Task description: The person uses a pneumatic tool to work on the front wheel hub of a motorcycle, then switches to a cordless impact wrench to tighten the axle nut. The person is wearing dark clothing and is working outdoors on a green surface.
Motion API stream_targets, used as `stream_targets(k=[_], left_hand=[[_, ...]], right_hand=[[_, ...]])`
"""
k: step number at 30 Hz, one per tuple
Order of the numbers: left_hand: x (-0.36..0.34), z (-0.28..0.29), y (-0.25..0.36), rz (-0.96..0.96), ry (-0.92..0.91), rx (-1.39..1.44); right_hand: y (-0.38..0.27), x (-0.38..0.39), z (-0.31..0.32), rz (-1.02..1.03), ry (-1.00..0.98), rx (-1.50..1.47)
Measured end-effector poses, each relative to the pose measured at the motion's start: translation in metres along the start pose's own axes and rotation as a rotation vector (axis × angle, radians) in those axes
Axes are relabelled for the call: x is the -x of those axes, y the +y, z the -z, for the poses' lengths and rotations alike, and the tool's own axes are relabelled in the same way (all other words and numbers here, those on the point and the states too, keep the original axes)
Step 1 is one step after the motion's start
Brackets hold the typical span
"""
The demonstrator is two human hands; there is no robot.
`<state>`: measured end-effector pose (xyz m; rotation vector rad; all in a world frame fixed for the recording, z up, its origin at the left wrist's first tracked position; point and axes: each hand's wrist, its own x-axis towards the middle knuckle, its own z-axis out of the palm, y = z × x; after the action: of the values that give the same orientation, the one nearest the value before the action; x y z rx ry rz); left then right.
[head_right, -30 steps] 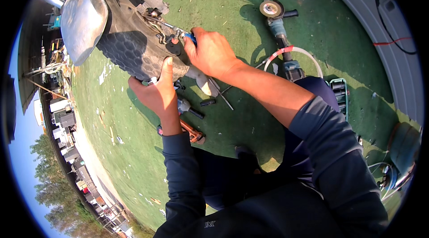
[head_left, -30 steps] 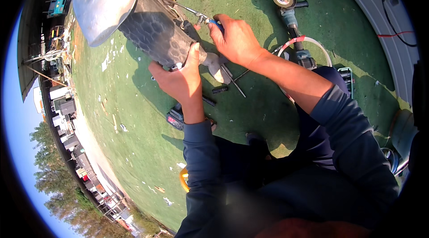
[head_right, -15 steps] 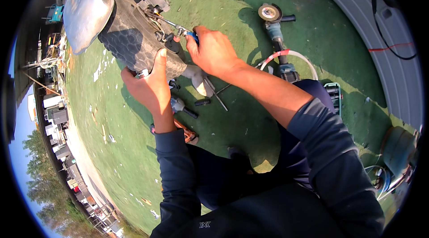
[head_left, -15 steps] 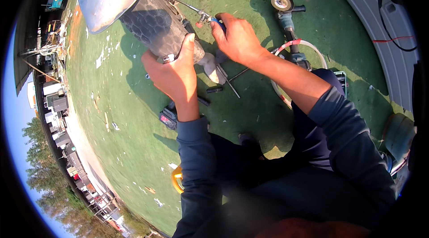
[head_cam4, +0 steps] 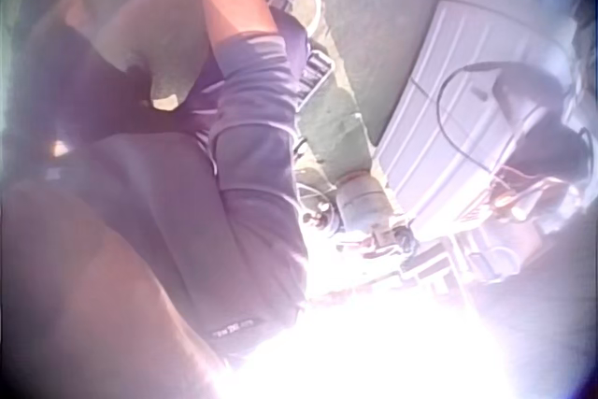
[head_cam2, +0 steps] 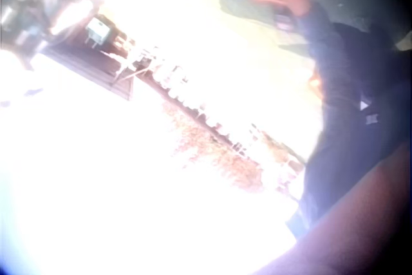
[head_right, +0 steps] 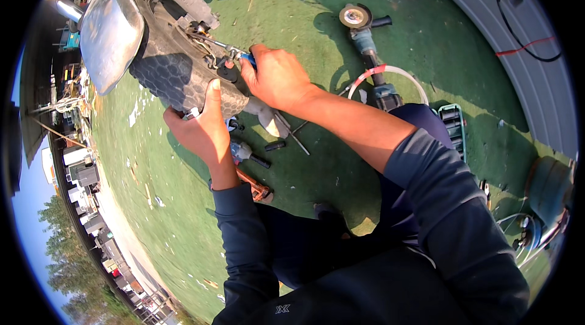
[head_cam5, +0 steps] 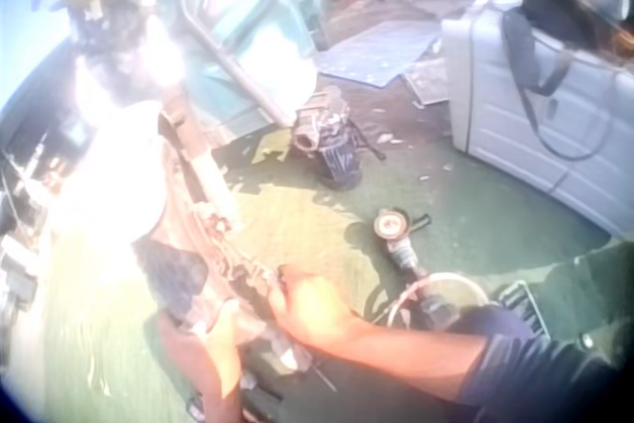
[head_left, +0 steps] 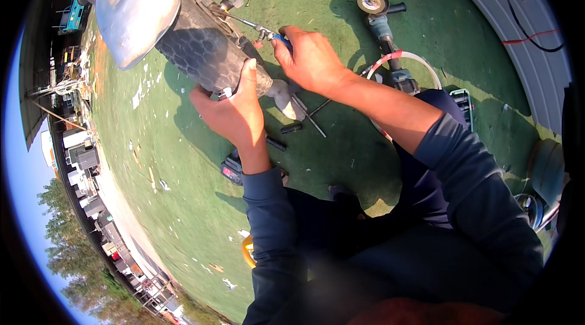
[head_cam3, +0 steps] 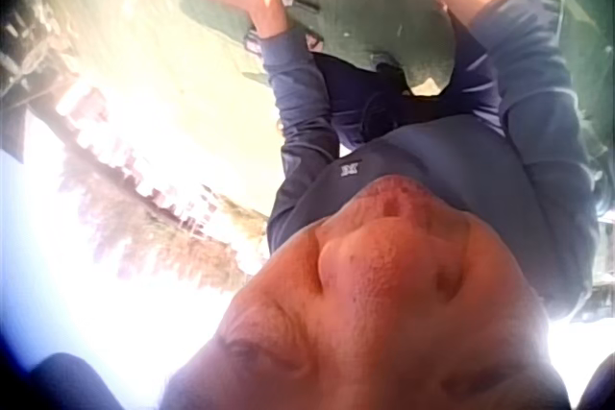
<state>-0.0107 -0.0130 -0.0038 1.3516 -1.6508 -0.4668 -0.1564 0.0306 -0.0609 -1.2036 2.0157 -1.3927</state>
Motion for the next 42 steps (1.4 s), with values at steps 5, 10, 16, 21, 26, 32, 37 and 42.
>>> stream_targets(k=[5,10,16,21,26,32,37,42], left_hand=[[0.002,-0.0016,0.0001,-0.038,-0.011,-0.054],[0.0027,-0.0011,-0.0013,-0.06,0.0,-0.092],[0.0018,0.0003,-0.0046,-0.054,-0.002,-0.086],[0.0017,-0.0015,-0.0046,-0.064,-0.004,-0.071],[0.0006,-0.0018,-0.0086,-0.066,-0.007,-0.058],[0.0021,-0.0007,-0.0062,-0.052,-0.005,-0.036],[0.0022,-0.0007,-0.0075,-0.057,-0.003,-0.047],[0.0021,-0.0007,-0.009,-0.057,-0.01,-0.059]], right_hand=[[0.0002,-0.0005,0.0019,-0.012,-0.013,0.002],[-0.0006,-0.0008,0.0022,-0.012,-0.02,0.004],[-0.0015,-0.0019,-0.0014,-0.018,-0.012,0.0],[0.0028,-0.0024,-0.0027,-0.009,0.002,0.005],[0.0044,-0.0028,-0.0049,-0.004,0.003,0.004],[0.0001,-0.0023,-0.0035,-0.015,-0.019,-0.007],[0.0005,-0.003,-0.0044,-0.012,-0.013,-0.001],[-0.001,-0.0027,-0.0029,-0.02,-0.019,0.001]])
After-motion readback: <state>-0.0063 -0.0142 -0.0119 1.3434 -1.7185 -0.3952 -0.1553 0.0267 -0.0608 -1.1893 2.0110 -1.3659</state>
